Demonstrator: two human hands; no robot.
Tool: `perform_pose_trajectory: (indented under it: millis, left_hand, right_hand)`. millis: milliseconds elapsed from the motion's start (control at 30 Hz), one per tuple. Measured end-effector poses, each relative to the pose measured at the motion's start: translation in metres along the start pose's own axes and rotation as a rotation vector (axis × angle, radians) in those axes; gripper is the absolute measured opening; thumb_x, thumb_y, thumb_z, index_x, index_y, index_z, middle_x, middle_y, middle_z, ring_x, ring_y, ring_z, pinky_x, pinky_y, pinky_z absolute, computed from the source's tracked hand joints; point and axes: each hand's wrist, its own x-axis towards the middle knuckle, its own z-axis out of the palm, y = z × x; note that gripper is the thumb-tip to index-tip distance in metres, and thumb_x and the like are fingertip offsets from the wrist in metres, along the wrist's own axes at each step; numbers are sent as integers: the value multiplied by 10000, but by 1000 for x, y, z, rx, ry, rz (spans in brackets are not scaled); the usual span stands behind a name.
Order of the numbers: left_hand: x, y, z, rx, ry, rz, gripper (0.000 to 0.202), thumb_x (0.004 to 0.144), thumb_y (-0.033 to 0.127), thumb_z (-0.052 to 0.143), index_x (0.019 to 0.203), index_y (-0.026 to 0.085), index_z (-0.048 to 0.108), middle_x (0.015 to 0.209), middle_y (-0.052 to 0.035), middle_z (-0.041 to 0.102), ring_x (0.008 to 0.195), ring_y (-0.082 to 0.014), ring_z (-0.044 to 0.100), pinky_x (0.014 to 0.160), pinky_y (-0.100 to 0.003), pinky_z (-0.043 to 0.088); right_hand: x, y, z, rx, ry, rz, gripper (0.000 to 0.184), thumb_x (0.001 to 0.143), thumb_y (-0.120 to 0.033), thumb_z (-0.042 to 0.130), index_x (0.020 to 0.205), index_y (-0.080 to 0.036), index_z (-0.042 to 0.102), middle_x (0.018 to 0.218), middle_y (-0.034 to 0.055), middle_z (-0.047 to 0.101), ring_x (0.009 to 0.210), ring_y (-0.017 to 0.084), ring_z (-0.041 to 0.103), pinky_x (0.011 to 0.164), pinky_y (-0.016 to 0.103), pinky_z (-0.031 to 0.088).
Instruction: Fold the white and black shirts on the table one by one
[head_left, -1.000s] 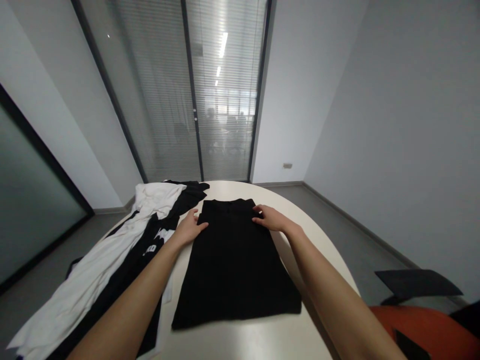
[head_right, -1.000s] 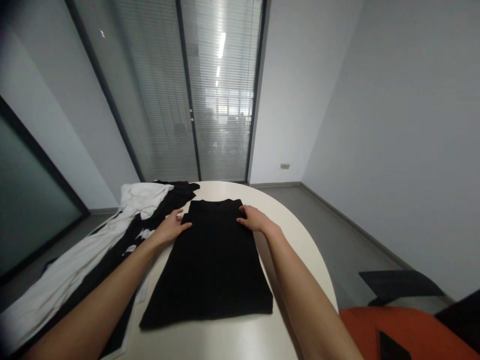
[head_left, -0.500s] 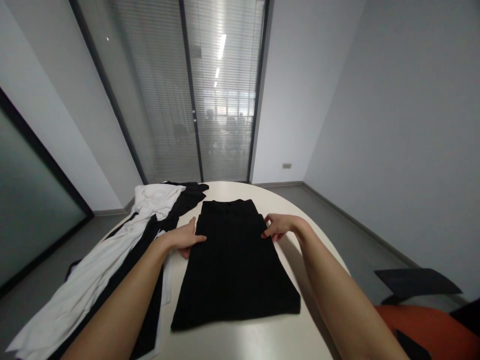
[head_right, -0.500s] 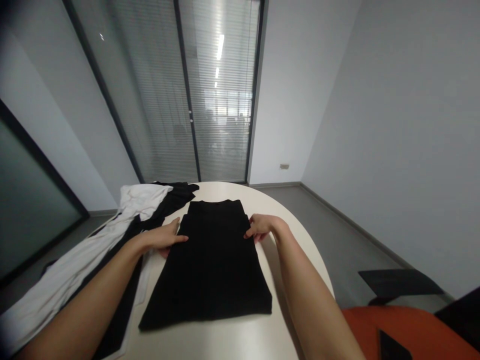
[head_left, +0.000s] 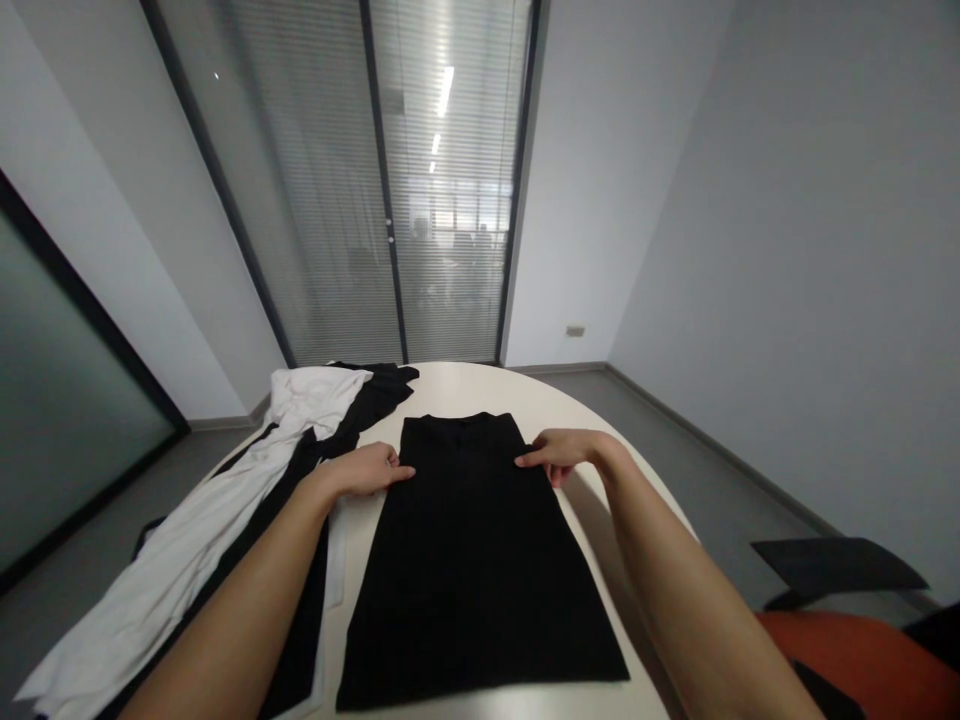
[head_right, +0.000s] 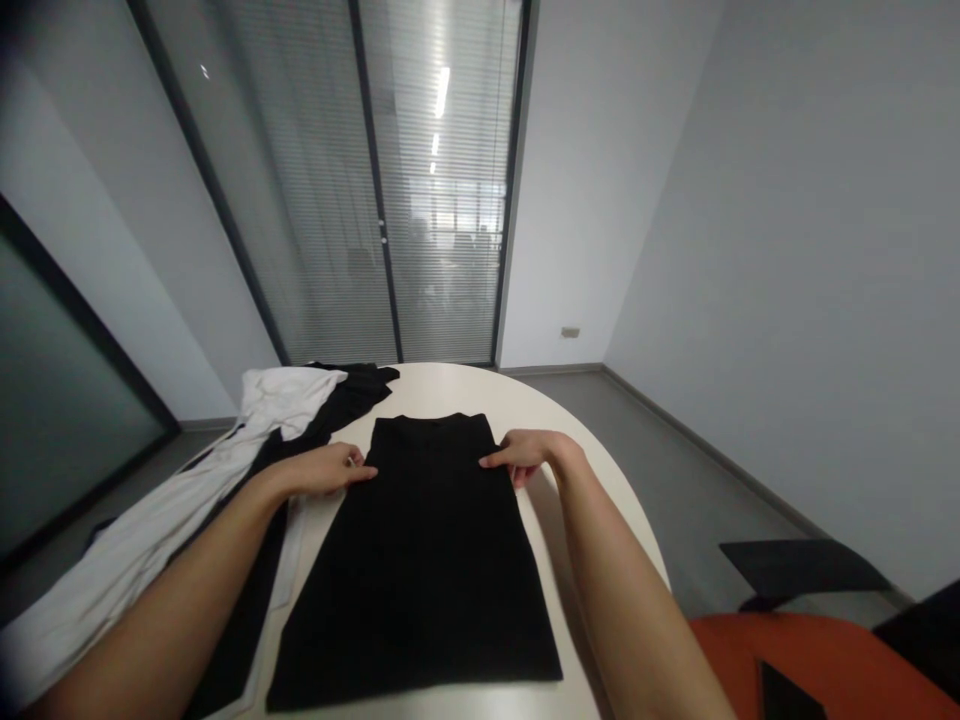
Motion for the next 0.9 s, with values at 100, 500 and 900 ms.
perform_pose_trajectory:
  millis: [100, 500, 900]
  left_hand:
    - [13, -4, 5, 30, 115, 75, 362, 651, 519, 704, 609, 213, 514, 502, 26, 514, 546, -176, 557, 530, -270, 355]
    - [21, 2, -11, -624, 354, 237, 399, 752, 490, 708, 979, 203, 549, 701, 19, 642, 616, -157, 624, 574, -249, 466]
    - [50, -15, 14, -552, 310, -10, 551, 696, 304, 801, 1174, 145, 577, 918, -84, 758, 866, -248, 737, 739, -310, 563]
  right_hand:
    - [4, 0, 0, 11, 67, -107, 534, 697, -589, 791, 923, -123, 660, 743, 61, 686, 658, 169, 649, 621, 274, 540]
    - [1, -10, -3, 407, 436, -545, 441, 774, -526, 711, 1002, -189, 540, 804, -13, 590, 701, 126, 549, 599, 227, 425]
    - [33, 7, 11, 356, 379, -239, 688, 798, -330, 715, 1380, -245, 360, 792, -43, 552, 637, 111, 513, 568, 221, 434]
